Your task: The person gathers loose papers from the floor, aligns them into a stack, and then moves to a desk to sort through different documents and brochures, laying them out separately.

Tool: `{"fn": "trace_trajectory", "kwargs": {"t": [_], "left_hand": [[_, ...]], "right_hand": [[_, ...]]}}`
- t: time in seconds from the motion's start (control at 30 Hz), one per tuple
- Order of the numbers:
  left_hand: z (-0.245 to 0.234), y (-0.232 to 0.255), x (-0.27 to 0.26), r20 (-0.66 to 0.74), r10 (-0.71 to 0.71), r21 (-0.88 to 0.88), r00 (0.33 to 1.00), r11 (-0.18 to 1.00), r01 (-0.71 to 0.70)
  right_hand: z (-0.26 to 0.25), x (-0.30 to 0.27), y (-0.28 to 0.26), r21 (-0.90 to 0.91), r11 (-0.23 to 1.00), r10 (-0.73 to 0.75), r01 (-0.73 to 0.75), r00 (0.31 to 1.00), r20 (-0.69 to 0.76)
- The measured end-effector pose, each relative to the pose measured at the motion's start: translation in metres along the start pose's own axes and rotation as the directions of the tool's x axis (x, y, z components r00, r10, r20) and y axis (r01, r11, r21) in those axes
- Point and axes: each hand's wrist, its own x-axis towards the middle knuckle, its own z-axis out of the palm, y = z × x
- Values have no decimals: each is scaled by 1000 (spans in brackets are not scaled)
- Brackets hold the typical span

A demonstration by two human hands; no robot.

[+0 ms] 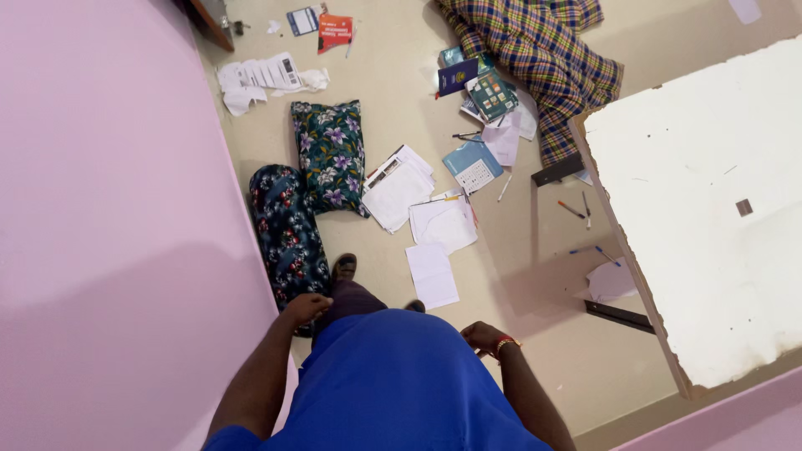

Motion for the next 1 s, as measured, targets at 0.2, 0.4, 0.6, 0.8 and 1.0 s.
{"fn": "trace_trajectory", "kwargs": {"t": [0.2,0.4,0.6,0.8,1.0], "left_hand": [[69,-16,-3,-143,67,389,987,921,-6],[72,-14,-12,398,296,402,868,794,-455],[36,30,-71,526,-112,484,843,854,-189],[11,21,-82,554,-323,488,768,873,14],[32,-16,90,822,37,-49,568,999,5]], "right_hand": [[15,-9,71,139,989,-65,59,997,39],[11,-28,83,192,977,-122,94,983,137],[38,-100,54,46,988,-156,150,971,182],[72,-60,61,-118,940,-288,319,932,221],[-29,142,67,299,940,-208,165,971,117]]}}
